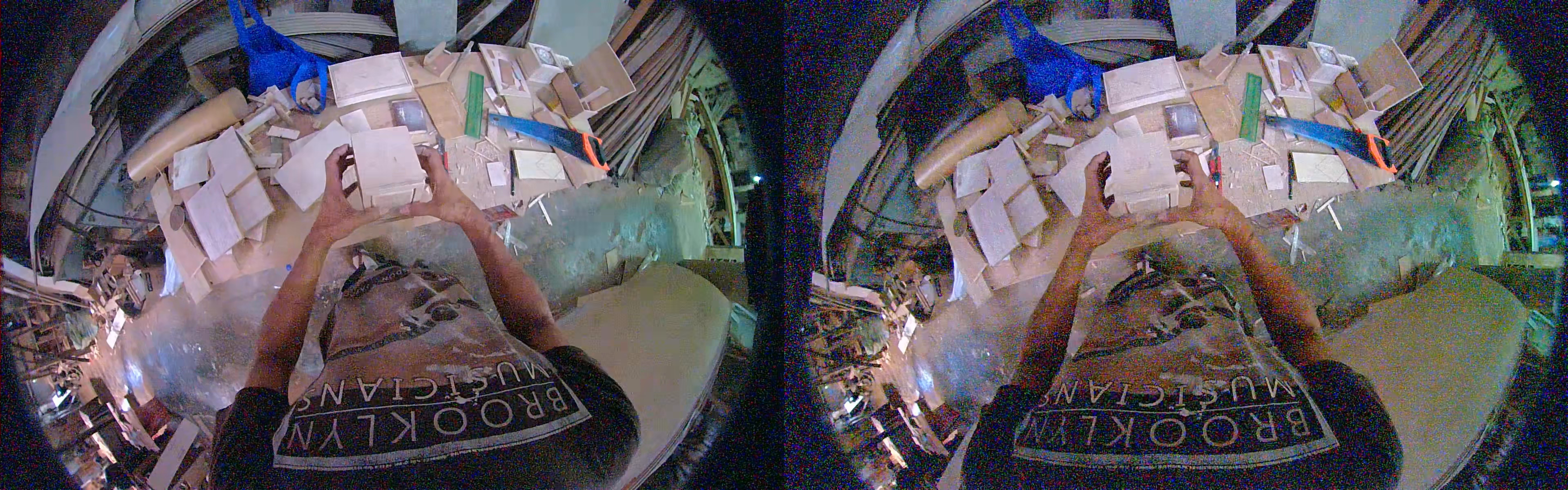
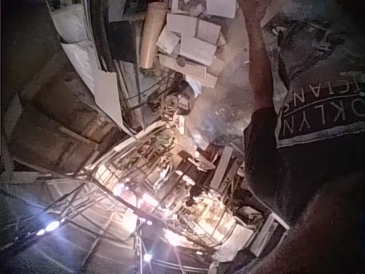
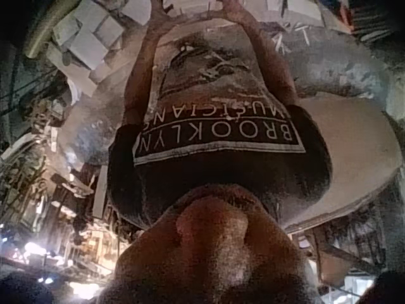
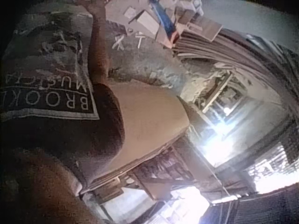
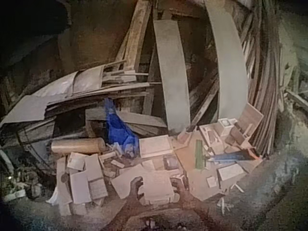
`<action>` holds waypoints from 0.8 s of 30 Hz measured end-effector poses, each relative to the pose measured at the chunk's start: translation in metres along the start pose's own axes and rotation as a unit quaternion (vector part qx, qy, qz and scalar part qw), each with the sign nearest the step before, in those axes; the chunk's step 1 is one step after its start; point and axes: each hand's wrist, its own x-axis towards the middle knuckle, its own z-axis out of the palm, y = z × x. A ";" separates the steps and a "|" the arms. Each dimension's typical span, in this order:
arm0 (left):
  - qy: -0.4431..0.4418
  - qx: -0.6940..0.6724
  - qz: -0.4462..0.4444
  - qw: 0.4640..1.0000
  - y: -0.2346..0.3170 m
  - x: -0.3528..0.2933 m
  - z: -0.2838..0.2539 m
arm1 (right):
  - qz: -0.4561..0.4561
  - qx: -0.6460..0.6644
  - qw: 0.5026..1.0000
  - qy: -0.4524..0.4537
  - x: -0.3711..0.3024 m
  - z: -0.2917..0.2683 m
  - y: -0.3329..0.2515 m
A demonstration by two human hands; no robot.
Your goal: Assemble small wooden panels into a box-like structure and apply adhesive.
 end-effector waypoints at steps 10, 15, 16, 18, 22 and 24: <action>-0.028 0.024 0.039 0.999 0.030 0.012 -0.006 | -0.092 -0.163 0.982 0.030 0.005 -0.009 -0.039; -0.031 0.047 0.060 0.997 0.049 0.017 -0.012 | -0.091 -0.061 0.994 0.017 0.009 -0.012 -0.060; -0.036 0.043 0.057 0.997 0.052 0.019 -0.013 | -0.085 -0.079 0.993 0.022 0.010 -0.012 -0.061; -0.040 0.052 0.083 0.994 0.057 0.021 -0.015 | -0.108 -0.086 0.990 0.019 0.012 -0.014 -0.063; -0.052 0.057 0.109 0.991 0.061 0.023 -0.017 | -0.089 -0.133 0.987 0.019 0.014 -0.015 -0.063; -0.048 0.052 0.110 0.991 0.062 0.024 -0.019 | -0.096 -0.129 0.987 0.020 0.014 -0.016 -0.064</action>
